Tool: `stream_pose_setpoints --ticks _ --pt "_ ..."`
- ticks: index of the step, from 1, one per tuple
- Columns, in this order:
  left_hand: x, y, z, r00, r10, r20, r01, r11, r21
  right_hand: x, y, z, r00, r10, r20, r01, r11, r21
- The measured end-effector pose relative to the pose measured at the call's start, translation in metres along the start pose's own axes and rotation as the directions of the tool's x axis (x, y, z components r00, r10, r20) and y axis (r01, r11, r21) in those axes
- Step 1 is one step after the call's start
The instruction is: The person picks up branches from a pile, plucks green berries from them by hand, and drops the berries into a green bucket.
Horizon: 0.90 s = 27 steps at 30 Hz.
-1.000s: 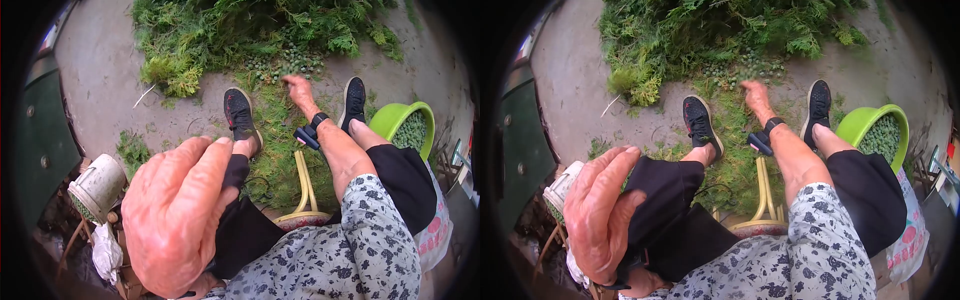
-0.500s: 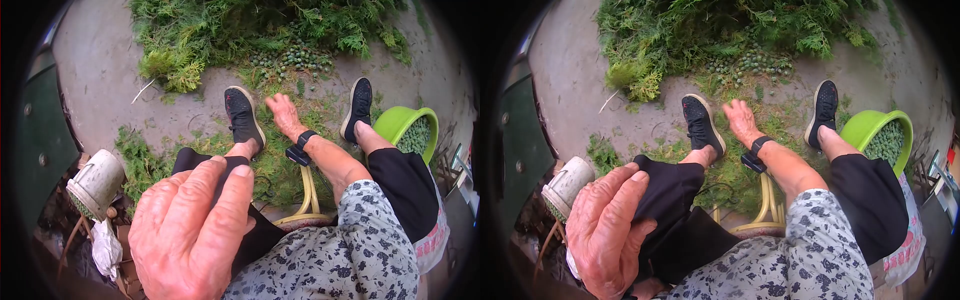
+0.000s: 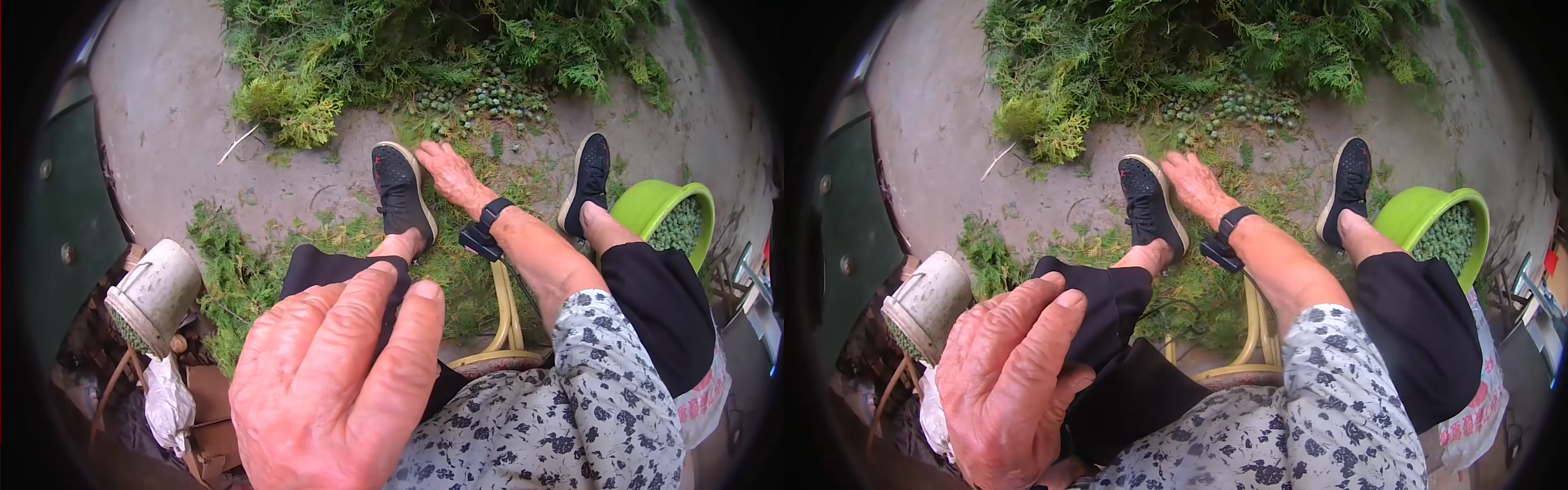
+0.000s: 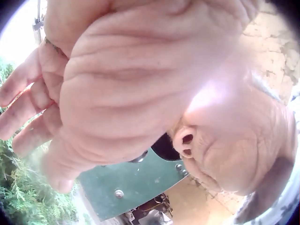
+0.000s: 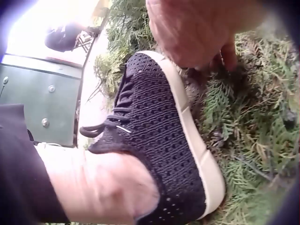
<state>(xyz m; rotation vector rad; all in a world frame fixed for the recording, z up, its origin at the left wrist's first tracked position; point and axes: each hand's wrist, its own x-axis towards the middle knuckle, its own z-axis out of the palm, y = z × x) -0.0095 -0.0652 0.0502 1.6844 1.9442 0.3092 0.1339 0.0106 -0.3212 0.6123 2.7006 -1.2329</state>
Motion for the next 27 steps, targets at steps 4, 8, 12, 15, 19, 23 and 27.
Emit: stream_pose_setpoints --ticks 4,8,12,15,19,23,27 --pt "0.000 -0.002 0.001 1.000 0.006 -0.002 -0.006 1.000 -0.007 -0.030 0.013 -0.004 0.994 0.025 0.103 -0.032 0.997 0.074" --pt "0.000 -0.002 0.002 1.000 0.004 0.001 -0.004 1.000 -0.008 -0.020 0.024 -0.006 0.933 0.210 -0.293 -0.144 0.962 0.230" --pt "0.001 -0.001 0.002 1.000 0.008 0.006 -0.008 1.000 -0.004 0.000 0.019 -0.002 0.887 0.297 -0.355 -0.213 0.943 0.256" --pt "0.001 0.000 0.002 1.000 0.011 0.009 -0.011 1.000 -0.003 0.004 0.003 -0.004 0.943 0.295 -0.156 -0.272 0.950 0.153" --pt "0.001 0.000 0.002 1.000 0.015 0.009 -0.015 1.000 -0.001 0.001 0.016 0.011 0.914 0.284 -0.290 -0.240 0.955 0.176" --pt "0.000 -0.001 0.003 1.000 0.023 0.000 -0.023 1.000 -0.002 -0.007 0.028 -0.019 0.761 0.605 -0.235 -0.315 0.661 0.682" --pt "0.000 -0.002 0.004 0.999 0.037 0.000 -0.037 0.999 -0.001 -0.001 0.017 -0.079 0.695 0.710 -0.116 0.226 -0.063 0.972"
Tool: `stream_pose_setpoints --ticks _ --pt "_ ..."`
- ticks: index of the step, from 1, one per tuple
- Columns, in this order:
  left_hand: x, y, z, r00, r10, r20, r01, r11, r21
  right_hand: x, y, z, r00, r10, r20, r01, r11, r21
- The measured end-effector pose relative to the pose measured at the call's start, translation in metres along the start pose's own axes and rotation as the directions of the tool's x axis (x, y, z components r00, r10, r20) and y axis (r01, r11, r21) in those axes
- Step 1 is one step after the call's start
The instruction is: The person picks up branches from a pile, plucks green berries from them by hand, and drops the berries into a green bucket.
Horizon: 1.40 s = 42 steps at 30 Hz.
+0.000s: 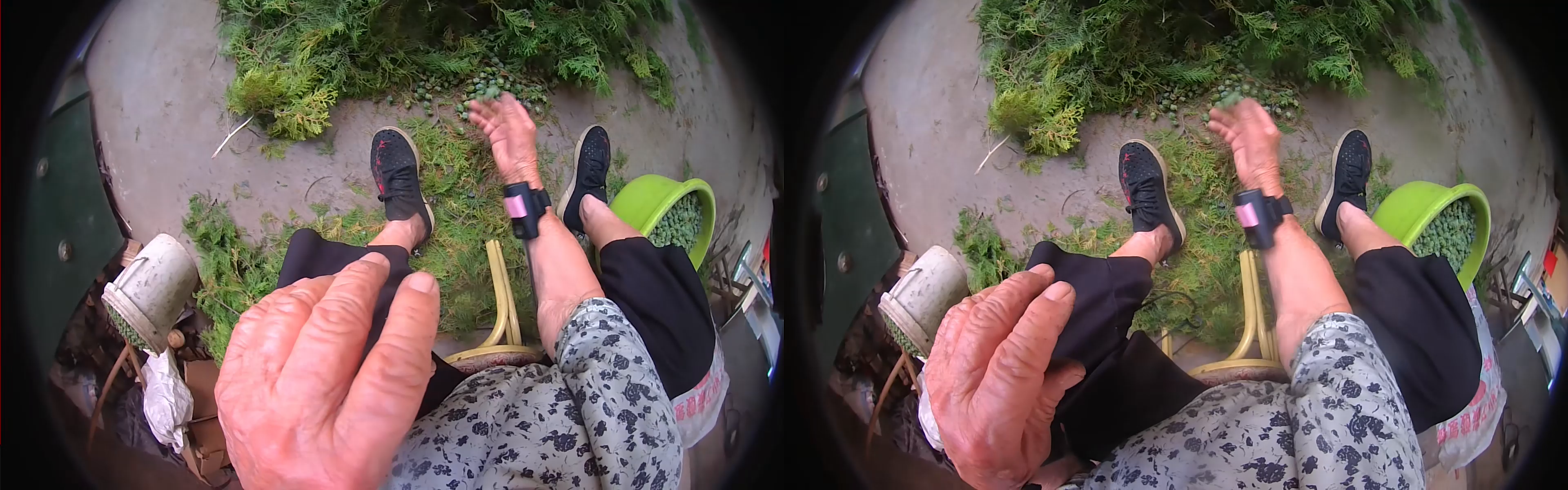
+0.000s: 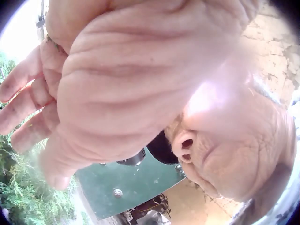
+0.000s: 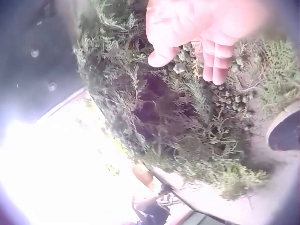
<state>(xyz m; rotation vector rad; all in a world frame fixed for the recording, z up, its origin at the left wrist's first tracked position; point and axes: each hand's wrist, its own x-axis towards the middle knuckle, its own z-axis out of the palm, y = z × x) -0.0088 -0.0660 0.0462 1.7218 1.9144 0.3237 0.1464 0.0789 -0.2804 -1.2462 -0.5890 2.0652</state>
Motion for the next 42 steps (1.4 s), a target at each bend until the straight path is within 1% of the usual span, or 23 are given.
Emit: stream_pose_setpoints --ticks 3,4,5,6,7,10,13,16,19,20,21,23,24,27,28,31,32,33,35,36,37,39,42 --pt "0.000 -0.001 0.000 1.000 0.027 -0.009 -0.027 1.000 0.003 0.002 0.005 -0.009 0.988 0.022 -0.151 -0.058 0.969 -0.239" --pt "0.000 -0.003 0.001 0.999 0.041 -0.016 -0.041 0.999 0.004 0.004 0.018 -0.020 0.993 -0.005 -0.120 -0.061 0.837 -0.544" --pt "0.000 -0.004 0.001 0.998 0.061 -0.019 -0.061 0.998 0.007 0.008 0.032 -0.029 0.999 -0.041 -0.026 0.010 0.691 -0.722" --pt "0.000 -0.006 0.001 0.997 0.076 -0.025 -0.076 0.997 0.007 0.013 0.054 -0.044 0.975 -0.170 0.144 0.206 0.445 -0.872" --pt "0.001 -0.008 0.001 0.995 0.094 -0.029 -0.093 0.996 0.009 0.013 0.064 -0.047 0.911 -0.239 0.337 0.376 0.144 -0.915" --pt "0.002 -0.017 0.000 0.986 0.163 -0.045 -0.163 0.986 0.021 0.002 0.072 -0.043 0.871 -0.275 0.408 0.414 -0.039 -0.910" --pt "0.004 -0.026 0.000 0.971 0.232 -0.056 -0.230 0.972 0.039 -0.002 0.071 -0.043 0.904 -0.319 0.285 0.338 0.123 -0.933" --pt "0.003 -0.028 -0.001 0.960 0.275 -0.059 -0.273 0.961 0.046 -0.007 0.068 -0.054 0.896 -0.358 0.262 0.342 0.182 -0.922" --pt "0.004 -0.031 -0.002 0.952 0.305 -0.036 -0.303 0.952 0.051 -0.011 0.034 -0.033 0.980 -0.189 -0.055 0.068 0.586 -0.807" --pt "0.004 -0.033 -0.003 0.949 0.314 -0.018 -0.313 0.948 0.056 -0.006 0.018 -0.026 0.992 -0.075 -0.101 -0.016 0.719 -0.695" --pt "0.004 -0.033 -0.003 0.947 0.322 -0.019 -0.320 0.945 0.061 -0.001 0.010 -0.019 0.989 -0.063 -0.137 -0.014 0.866 -0.500" --pt "0.004 -0.032 -0.002 0.942 0.334 -0.039 -0.330 0.941 0.081 0.005 0.004 -0.009 0.981 -0.016 -0.195 0.010 0.999 -0.035" --pt "0.004 -0.032 -0.001 0.938 0.341 -0.060 -0.335 0.938 0.094 0.008 0.005 -0.005 0.975 -0.004 -0.222 -0.031 0.987 -0.155" --pt "0.005 -0.026 0.010 0.939 0.296 -0.173 -0.291 0.955 0.053 0.013 0.027 -0.014 0.999 0.043 0.033 -0.014 0.788 -0.616" --pt "0.005 -0.025 0.011 0.940 0.291 -0.178 -0.286 0.957 0.058 0.020 0.035 -0.017 0.981 0.170 0.092 -0.056 0.706 -0.706" --pt "0.007 -0.024 0.014 0.935 0.282 -0.215 -0.270 0.959 0.086 0.031 0.043 -0.020 0.979 -0.128 0.161 0.204 0.725 -0.658" --pt "0.008 -0.017 0.011 0.963 0.216 -0.160 -0.209 0.976 0.057 0.032 0.045 -0.019 0.947 -0.306 0.100 0.282 0.635 -0.720" --pt "0.012 -0.010 0.007 0.984 0.147 -0.103 -0.144 0.989 0.036 0.029 0.048 -0.019 0.918 -0.336 0.211 0.358 0.476 -0.803" --pt "0.029 0.025 -0.023 0.977 -0.116 0.178 0.122 0.992 -0.021 0.021 0.057 -0.016 0.840 -0.327 0.433 0.491 0.117 -0.863" --pt "0.029 0.025 -0.023 0.975 -0.135 0.174 0.139 0.990 -0.010 0.007 0.057 -0.005 0.903 -0.195 0.382 0.393 0.020 -0.919" --pt "0.028 0.023 -0.024 0.973 -0.154 0.170 0.156 0.988 0.002 0.001 0.063 -0.005 0.899 -0.116 0.422 0.404 -0.149 -0.903" --pt "0.025 0.017 -0.025 0.968 -0.192 0.159 0.190 0.981 0.029 -0.008 0.079 -0.023 0.816 -0.118 0.566 0.532 -0.230 -0.815" --pt "0.022 0.013 -0.025 0.961 -0.241 0.135 0.235 0.970 0.058 -0.026 0.092 -0.044 0.793 -0.051 0.608 0.582 -0.234 -0.779"
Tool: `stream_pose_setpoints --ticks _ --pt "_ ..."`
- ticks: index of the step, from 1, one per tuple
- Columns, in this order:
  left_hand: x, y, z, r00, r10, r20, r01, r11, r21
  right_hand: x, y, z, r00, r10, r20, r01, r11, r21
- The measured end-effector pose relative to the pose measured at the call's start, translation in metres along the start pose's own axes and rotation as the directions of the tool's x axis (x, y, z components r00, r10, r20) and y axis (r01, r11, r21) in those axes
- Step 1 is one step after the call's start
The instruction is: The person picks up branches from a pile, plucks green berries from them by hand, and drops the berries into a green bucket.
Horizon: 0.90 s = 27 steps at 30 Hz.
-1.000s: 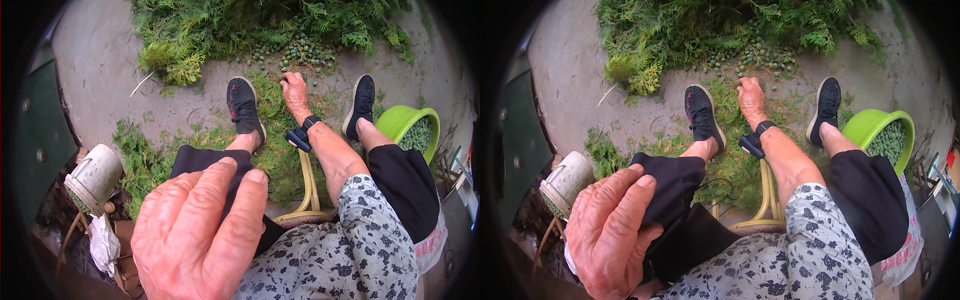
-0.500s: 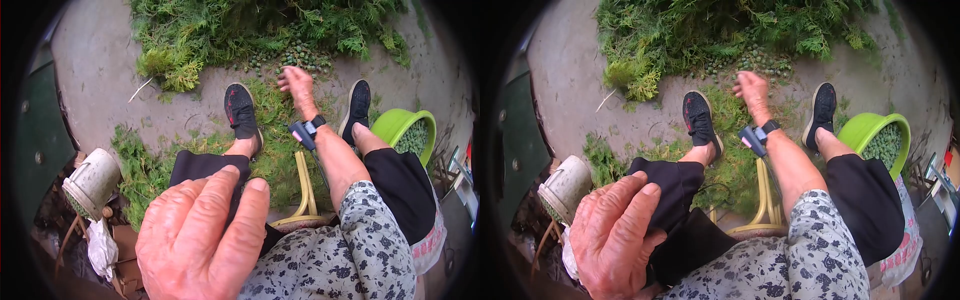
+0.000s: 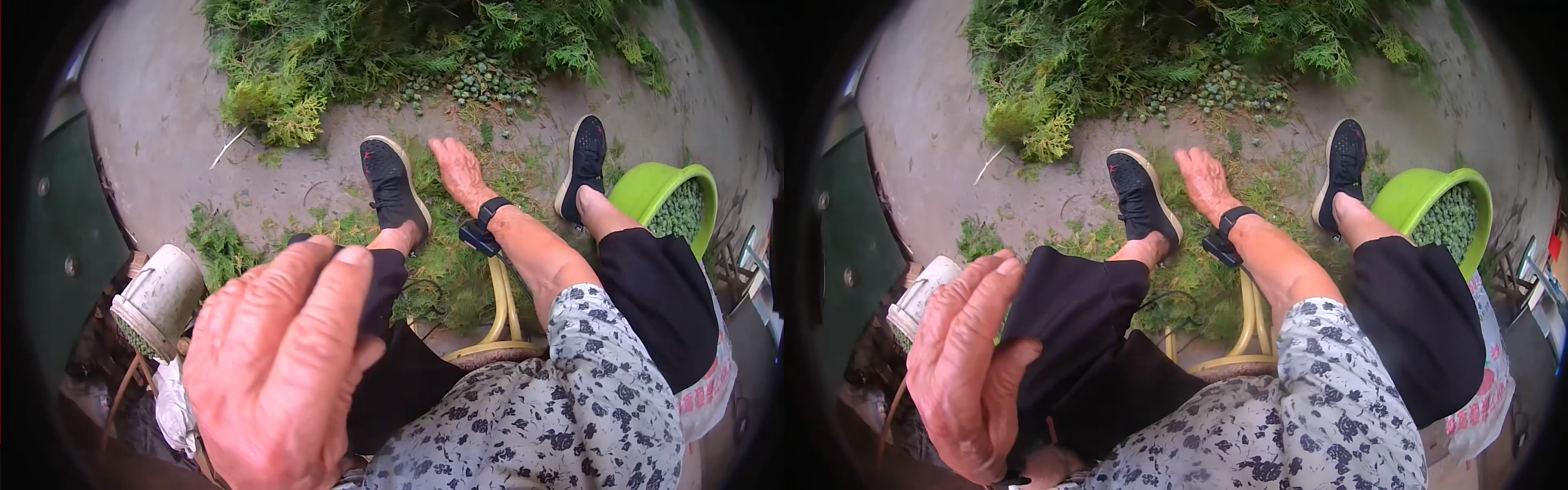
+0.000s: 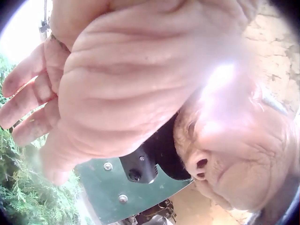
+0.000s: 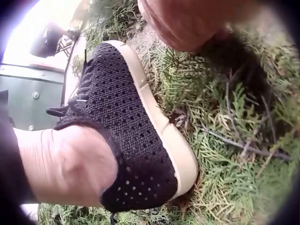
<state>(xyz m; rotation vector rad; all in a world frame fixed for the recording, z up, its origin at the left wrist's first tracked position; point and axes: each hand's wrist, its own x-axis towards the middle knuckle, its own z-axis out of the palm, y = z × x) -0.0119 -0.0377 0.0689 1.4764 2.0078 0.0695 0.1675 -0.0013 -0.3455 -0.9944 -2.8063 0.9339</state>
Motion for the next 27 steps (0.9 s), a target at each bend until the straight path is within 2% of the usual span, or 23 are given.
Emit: stream_pose_setpoints --ticks 3,4,6,7,8,11,12,16,20,24,27 --pt "0.001 0.003 -0.001 1.000 -0.010 -0.007 0.010 1.000 0.011 -0.036 0.017 -0.002 0.941 -0.269 0.204 0.253 0.962 0.103" --pt "0.001 0.003 -0.002 1.000 -0.012 -0.003 0.012 1.000 0.015 -0.036 0.014 -0.014 0.943 -0.245 0.224 0.221 0.967 0.128" --pt "0.002 0.002 -0.002 1.000 -0.014 0.002 0.014 0.999 0.034 -0.031 0.016 -0.029 1.000 -0.005 0.002 0.005 0.983 0.184" --pt "0.003 0.003 -0.001 1.000 -0.010 0.001 0.010 0.999 0.034 -0.028 0.017 -0.037 0.987 0.123 -0.107 -0.097 0.969 0.226" --pt "0.004 0.004 -0.001 1.000 -0.006 0.001 0.006 0.999 0.035 -0.023 0.017 -0.046 0.984 0.159 -0.081 -0.141 0.972 0.188" --pt "0.007 0.008 -0.002 1.000 -0.008 0.016 0.007 1.000 0.029 -0.018 0.019 -0.039 0.997 0.052 0.049 -0.056 0.996 0.074" --pt "0.007 0.009 -0.002 1.000 -0.012 0.020 0.011 1.000 0.025 -0.016 0.017 -0.035 0.999 -0.015 0.030 0.012 0.998 0.069" --pt "0.006 0.012 -0.004 0.999 -0.034 0.042 0.033 0.999 0.032 -0.016 0.001 -0.030 0.982 -0.067 0.177 0.091 0.987 -0.135" --pt "-0.002 0.014 -0.005 0.999 -0.042 0.012 0.042 0.999 -0.006 -0.040 0.014 -0.032 0.970 -0.073 0.230 0.077 0.997 -0.010" --pt "-0.010 0.011 0.001 0.989 -0.144 -0.045 0.142 0.989 -0.038 -0.059 0.026 -0.037 0.908 -0.035 0.417 0.032 0.999 0.014" --pt "-0.017 0.006 0.008 0.966 -0.215 -0.145 0.199 0.972 -0.123 -0.057 0.016 -0.040 0.968 -0.007 0.252 0.000 1.000 0.027"
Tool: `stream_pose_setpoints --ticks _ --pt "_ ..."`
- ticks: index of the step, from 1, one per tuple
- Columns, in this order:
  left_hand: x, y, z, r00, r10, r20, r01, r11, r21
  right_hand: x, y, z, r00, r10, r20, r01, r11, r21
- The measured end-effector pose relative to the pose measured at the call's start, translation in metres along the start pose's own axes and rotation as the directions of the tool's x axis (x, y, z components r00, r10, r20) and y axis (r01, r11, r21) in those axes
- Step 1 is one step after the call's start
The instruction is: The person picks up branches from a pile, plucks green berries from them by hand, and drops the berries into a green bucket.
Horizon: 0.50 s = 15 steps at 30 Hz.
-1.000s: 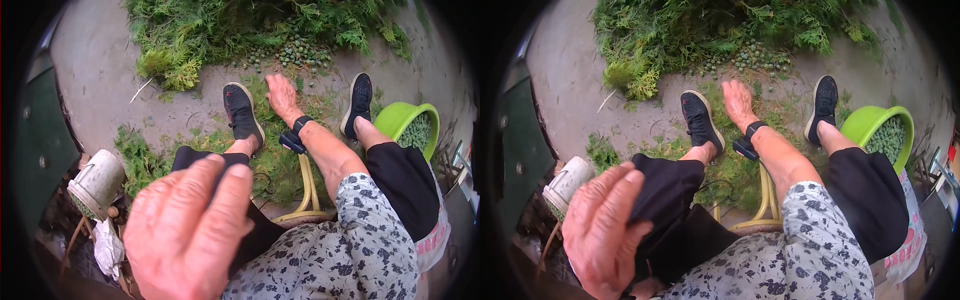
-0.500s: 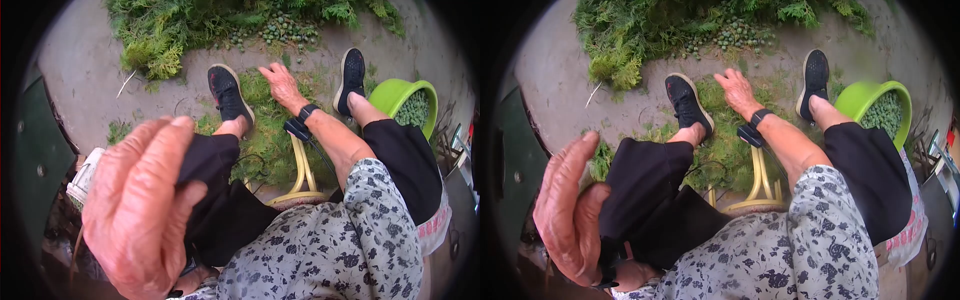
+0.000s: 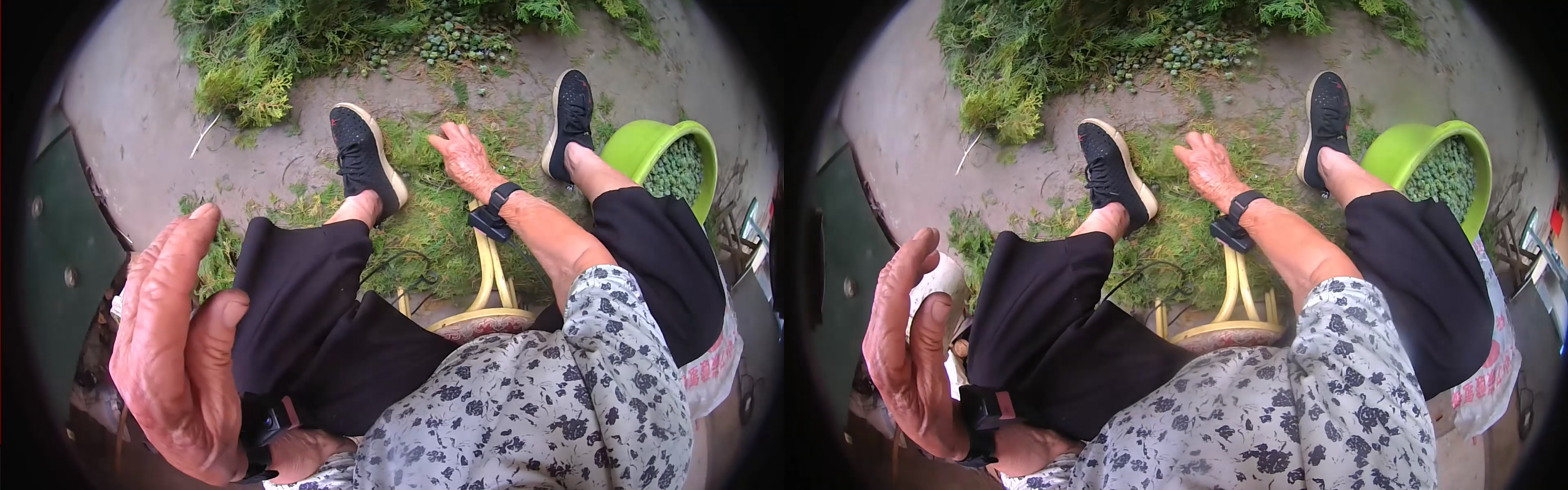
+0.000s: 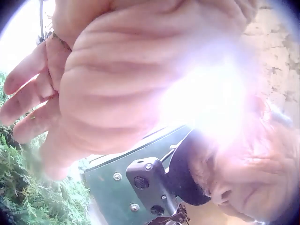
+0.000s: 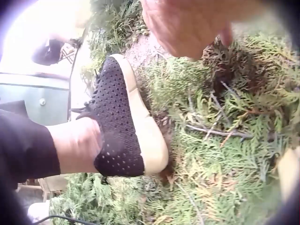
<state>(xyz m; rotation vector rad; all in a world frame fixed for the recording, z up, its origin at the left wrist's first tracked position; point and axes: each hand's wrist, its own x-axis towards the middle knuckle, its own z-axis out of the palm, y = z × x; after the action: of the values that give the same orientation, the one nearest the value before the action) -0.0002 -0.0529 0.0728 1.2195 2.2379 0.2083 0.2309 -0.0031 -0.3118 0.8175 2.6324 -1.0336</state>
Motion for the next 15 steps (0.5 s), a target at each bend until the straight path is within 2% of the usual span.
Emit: stream_pose_setpoints --ticks 1,4,5,6,8,9,10,11,12,13,14,15 --pt "0.000 0.000 0.001 1.000 -0.004 0.000 0.004 1.000 -0.013 0.005 -0.009 0.000 0.995 -0.002 -0.098 -0.001 1.000 -0.028" --pt "0.006 0.001 -0.001 0.992 0.074 0.102 -0.078 0.996 0.032 0.017 -0.032 0.007 0.993 -0.048 -0.110 0.025 0.979 -0.201" --pt "0.007 0.002 -0.002 0.986 0.114 0.119 -0.120 0.992 0.042 0.013 -0.036 0.014 0.998 -0.046 0.041 0.052 0.986 -0.160" --pt "0.008 0.004 -0.002 0.985 0.122 0.123 -0.129 0.990 0.052 0.004 -0.039 0.017 0.991 -0.089 0.104 0.112 0.964 -0.240" --pt "0.010 0.009 -0.001 0.984 0.131 0.124 -0.141 0.987 0.076 -0.009 -0.044 0.015 0.941 -0.136 0.311 0.202 0.960 -0.193" --pt "0.011 0.011 0.000 0.983 0.136 0.121 -0.146 0.986 0.078 -0.011 -0.046 0.008 0.862 -0.121 0.491 0.155 0.987 -0.029" --pt "0.012 0.012 -0.001 0.979 0.162 0.128 -0.175 0.979 0.104 -0.013 -0.046 0.000 0.745 -0.133 0.653 0.069 0.990 0.123" --pt "0.013 0.013 -0.002 0.973 0.186 0.134 -0.204 0.970 0.130 -0.014 -0.042 -0.010 0.802 -0.154 0.577 0.055 0.981 0.186" --pt "0.014 0.014 -0.002 0.968 0.209 0.139 -0.230 0.960 0.158 -0.009 -0.030 -0.010 0.921 -0.083 0.380 0.006 0.980 0.200" --pt "0.014 0.015 -0.001 0.972 0.197 0.132 -0.216 0.964 0.155 -0.001 -0.015 -0.006 0.986 -0.001 0.166 -0.037 0.973 0.228" --pt "0.015 0.018 0.000 0.967 0.208 0.144 -0.229 0.962 0.148 0.007 0.000 -0.005 0.995 0.087 -0.053 -0.070 0.961 0.267" --pt "0.016 0.021 0.000 0.963 0.221 0.155 -0.244 0.959 0.144 0.015 0.014 -0.009 0.953 0.194 -0.234 -0.126 0.953 0.277"
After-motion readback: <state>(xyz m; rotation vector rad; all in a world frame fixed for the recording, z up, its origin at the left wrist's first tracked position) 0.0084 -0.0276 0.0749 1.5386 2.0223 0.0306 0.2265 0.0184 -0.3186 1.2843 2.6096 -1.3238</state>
